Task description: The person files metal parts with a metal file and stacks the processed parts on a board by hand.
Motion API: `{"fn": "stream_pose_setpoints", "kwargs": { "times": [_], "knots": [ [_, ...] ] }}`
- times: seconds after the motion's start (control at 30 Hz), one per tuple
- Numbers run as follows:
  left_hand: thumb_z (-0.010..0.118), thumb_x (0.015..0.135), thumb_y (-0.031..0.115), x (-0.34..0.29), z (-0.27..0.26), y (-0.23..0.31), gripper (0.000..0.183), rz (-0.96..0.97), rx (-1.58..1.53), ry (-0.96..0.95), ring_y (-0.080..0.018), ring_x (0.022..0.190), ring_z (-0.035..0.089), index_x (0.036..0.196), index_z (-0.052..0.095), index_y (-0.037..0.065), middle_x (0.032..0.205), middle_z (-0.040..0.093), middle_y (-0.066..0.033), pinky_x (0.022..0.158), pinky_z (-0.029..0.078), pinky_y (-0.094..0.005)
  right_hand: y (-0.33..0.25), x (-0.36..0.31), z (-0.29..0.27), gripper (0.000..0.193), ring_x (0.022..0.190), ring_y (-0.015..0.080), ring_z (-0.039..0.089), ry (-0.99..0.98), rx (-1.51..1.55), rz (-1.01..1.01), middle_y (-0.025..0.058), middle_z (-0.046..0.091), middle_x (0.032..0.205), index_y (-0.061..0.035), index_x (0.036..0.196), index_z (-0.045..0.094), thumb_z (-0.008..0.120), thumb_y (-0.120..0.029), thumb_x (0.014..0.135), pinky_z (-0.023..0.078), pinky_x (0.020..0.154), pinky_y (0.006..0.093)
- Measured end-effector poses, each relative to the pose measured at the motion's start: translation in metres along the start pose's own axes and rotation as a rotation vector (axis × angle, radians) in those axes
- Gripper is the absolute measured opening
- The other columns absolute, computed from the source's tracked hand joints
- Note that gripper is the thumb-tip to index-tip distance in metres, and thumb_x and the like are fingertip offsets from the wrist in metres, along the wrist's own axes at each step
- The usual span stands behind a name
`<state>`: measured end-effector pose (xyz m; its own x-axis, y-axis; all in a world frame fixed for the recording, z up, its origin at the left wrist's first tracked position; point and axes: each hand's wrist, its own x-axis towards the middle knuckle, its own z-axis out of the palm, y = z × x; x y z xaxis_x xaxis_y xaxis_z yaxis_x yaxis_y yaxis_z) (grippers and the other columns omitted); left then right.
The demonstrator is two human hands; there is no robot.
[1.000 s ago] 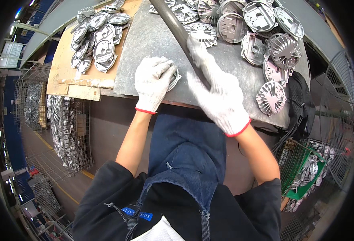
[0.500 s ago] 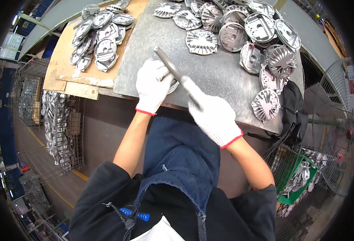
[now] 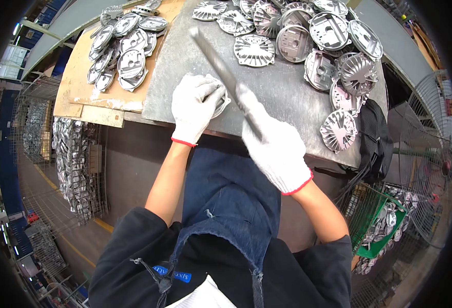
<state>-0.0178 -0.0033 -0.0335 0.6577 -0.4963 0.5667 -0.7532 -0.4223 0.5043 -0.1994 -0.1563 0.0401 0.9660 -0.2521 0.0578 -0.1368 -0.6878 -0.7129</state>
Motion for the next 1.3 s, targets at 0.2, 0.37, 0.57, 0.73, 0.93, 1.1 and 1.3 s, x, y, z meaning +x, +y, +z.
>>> {"fn": "stream_pose_setpoints", "kwargs": {
  "times": [0.2,0.37,0.57,0.73,0.93,1.1,1.3],
  "knots": [
    [0.089,0.088,0.023,0.001,0.004,-0.002,0.012,-0.068,-0.043,-0.009,-0.0304,0.100,0.071,0.088,0.087,0.011,0.096,0.081,-0.0034,0.105,0.056,-0.0460,0.010,0.005,0.006,0.076,0.070,0.0415,0.075,-0.048,-0.260,-0.013,0.0197,0.074,0.080,-0.0365,0.175,0.044,0.069,-0.019,0.105,0.058,0.067,0.0533],
    [0.089,0.088,0.025,0.000,0.006,-0.004,0.013,-0.104,-0.056,-0.012,-0.0299,0.104,0.072,0.092,0.089,0.012,0.099,0.081,-0.0044,0.110,0.055,-0.0471,0.007,-0.001,0.003,0.065,0.112,0.0406,0.081,0.185,-0.016,-0.060,0.0234,0.078,0.134,-0.0263,0.170,0.055,0.069,-0.012,0.108,0.063,0.096,0.0410],
    [0.091,0.086,0.025,-0.004,0.008,-0.006,0.017,-0.181,0.051,-0.070,-0.0289,0.104,0.073,0.097,0.090,0.013,0.101,0.081,-0.0053,0.100,0.059,-0.0450,0.012,0.001,0.012,0.074,0.070,0.0402,0.075,0.075,-0.316,-0.081,0.0171,0.074,0.081,-0.0339,0.174,0.049,0.071,-0.015,0.105,0.059,0.067,0.0524],
    [0.090,0.087,0.024,-0.004,0.001,-0.009,0.018,-0.090,-0.053,-0.044,-0.0293,0.105,0.075,0.100,0.090,0.011,0.103,0.082,-0.0065,0.094,0.060,-0.0431,0.020,-0.002,0.024,0.074,0.069,0.0415,0.074,0.159,-0.118,-0.067,0.0189,0.072,0.079,-0.0367,0.174,0.047,0.069,-0.018,0.106,0.058,0.066,0.0527],
    [0.089,0.088,0.022,-0.002,0.004,-0.010,0.019,-0.120,-0.002,-0.078,-0.0294,0.106,0.076,0.103,0.091,0.010,0.108,0.083,-0.0079,0.097,0.060,-0.0418,0.027,-0.001,0.025,0.071,0.070,0.0424,0.074,0.068,-0.159,-0.020,0.0193,0.073,0.079,-0.0334,0.173,0.050,0.070,-0.018,0.106,0.058,0.067,0.0532],
    [0.090,0.085,0.020,-0.007,0.006,-0.011,0.019,-0.152,-0.071,0.011,-0.0300,0.105,0.076,0.102,0.090,0.010,0.105,0.082,-0.0091,0.096,0.061,-0.0424,0.023,-0.004,0.028,0.069,0.068,0.0416,0.074,0.238,-0.080,-0.039,0.0184,0.073,0.077,-0.0301,0.171,0.052,0.070,-0.017,0.105,0.059,0.066,0.0527],
    [0.088,0.086,0.024,-0.001,0.003,-0.007,0.016,-0.106,-0.011,-0.046,-0.0330,0.104,0.075,0.098,0.089,0.013,0.102,0.082,-0.0064,0.091,0.061,-0.0454,0.017,-0.005,0.019,0.072,0.067,0.0390,0.074,0.070,-0.210,-0.037,0.0164,0.073,0.079,-0.0292,0.176,0.043,0.066,-0.022,0.108,0.059,0.063,0.0533]
  ]
}}
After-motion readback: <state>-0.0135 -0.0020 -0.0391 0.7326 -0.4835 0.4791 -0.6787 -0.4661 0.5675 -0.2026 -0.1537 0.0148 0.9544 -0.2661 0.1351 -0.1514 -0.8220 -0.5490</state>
